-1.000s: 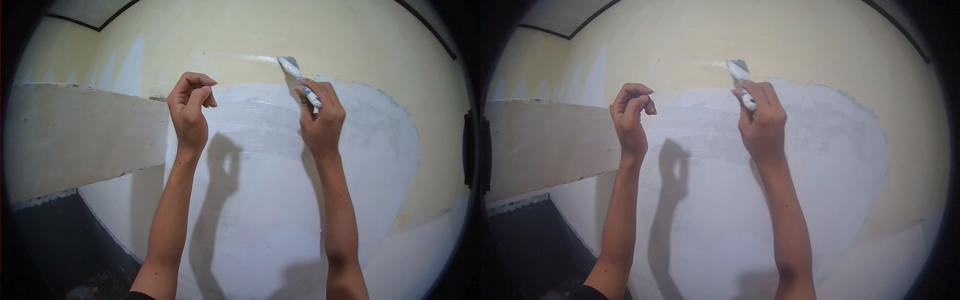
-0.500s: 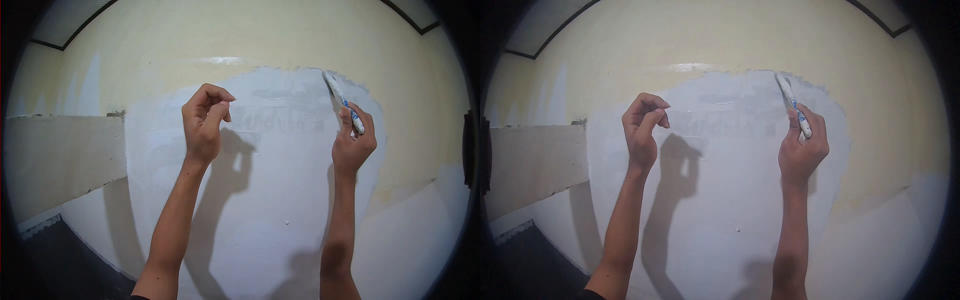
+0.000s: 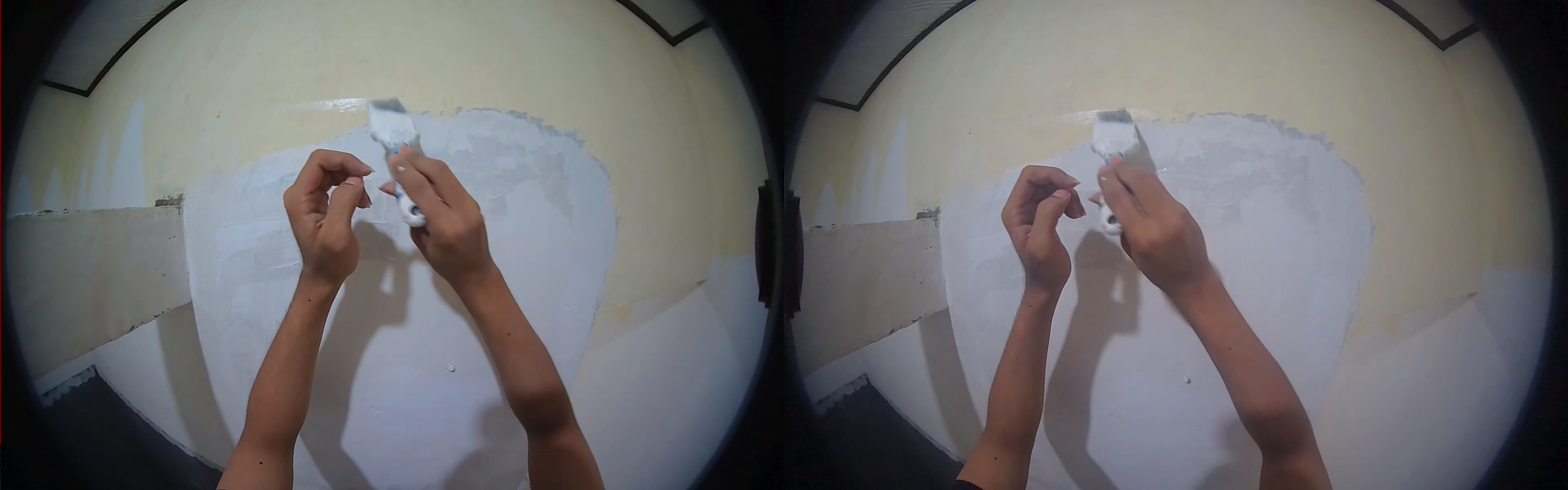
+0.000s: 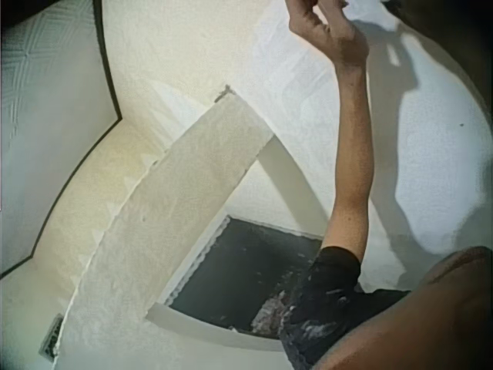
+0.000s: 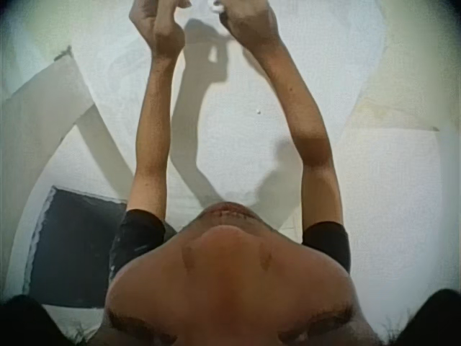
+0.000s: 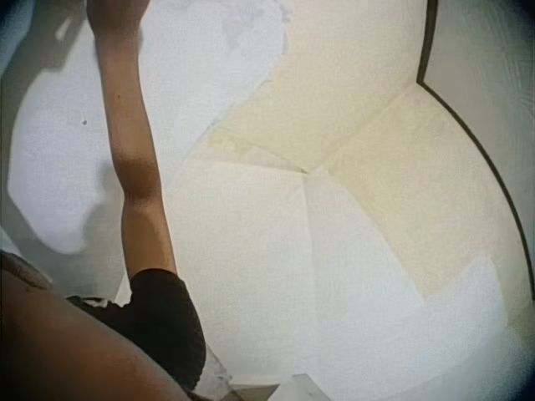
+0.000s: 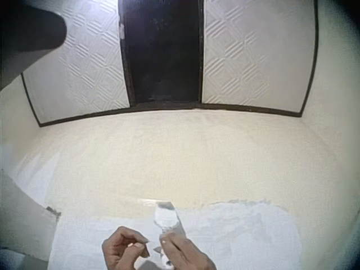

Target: The person paints a white wall using a paint brush and a bucket of white paint.

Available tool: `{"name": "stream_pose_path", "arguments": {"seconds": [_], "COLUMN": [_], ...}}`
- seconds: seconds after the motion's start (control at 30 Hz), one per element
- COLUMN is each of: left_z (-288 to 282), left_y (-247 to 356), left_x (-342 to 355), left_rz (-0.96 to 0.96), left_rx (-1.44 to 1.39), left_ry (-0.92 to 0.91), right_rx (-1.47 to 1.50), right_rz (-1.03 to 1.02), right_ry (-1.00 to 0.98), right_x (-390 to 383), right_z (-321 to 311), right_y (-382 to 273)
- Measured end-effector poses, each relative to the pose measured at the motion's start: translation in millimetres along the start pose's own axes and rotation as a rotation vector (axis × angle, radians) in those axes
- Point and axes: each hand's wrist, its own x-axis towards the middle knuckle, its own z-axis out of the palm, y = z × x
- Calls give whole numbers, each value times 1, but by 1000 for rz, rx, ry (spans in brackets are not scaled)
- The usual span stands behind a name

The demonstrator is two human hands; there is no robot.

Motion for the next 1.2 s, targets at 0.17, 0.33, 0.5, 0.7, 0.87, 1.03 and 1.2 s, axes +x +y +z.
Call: {"name": "stream_pose_path", "arguments": {"seconds": [0.17,0.33,0.5,0.7,0.87,1.03,1.2], "left_z": [-29,-59,-87,-131,-171,-196,-228], "left_y": [3,7,14,33,47,61,80], "left_x": [0,2,9,18,26,28,23], "left_rz": [-14,-12,55,75,70,37,50], "left_rx": [23,56,118,177,277,336,382], "left_ry": [25,88,241,277,264,269,273], "right_rx": [-62,204,409,658,460,290,387], "right_rz": [-39,-12,96,361,154,-218,-235], "right_ry": [-99,-104,-36,-194,-92,-151,-345], "right_x": [4,22,67,99,138,104,60], "right_z": [33,29,56,122,153,205,194], "right_y": [-9,-47,-49,-41,-38,-59,-133]}}
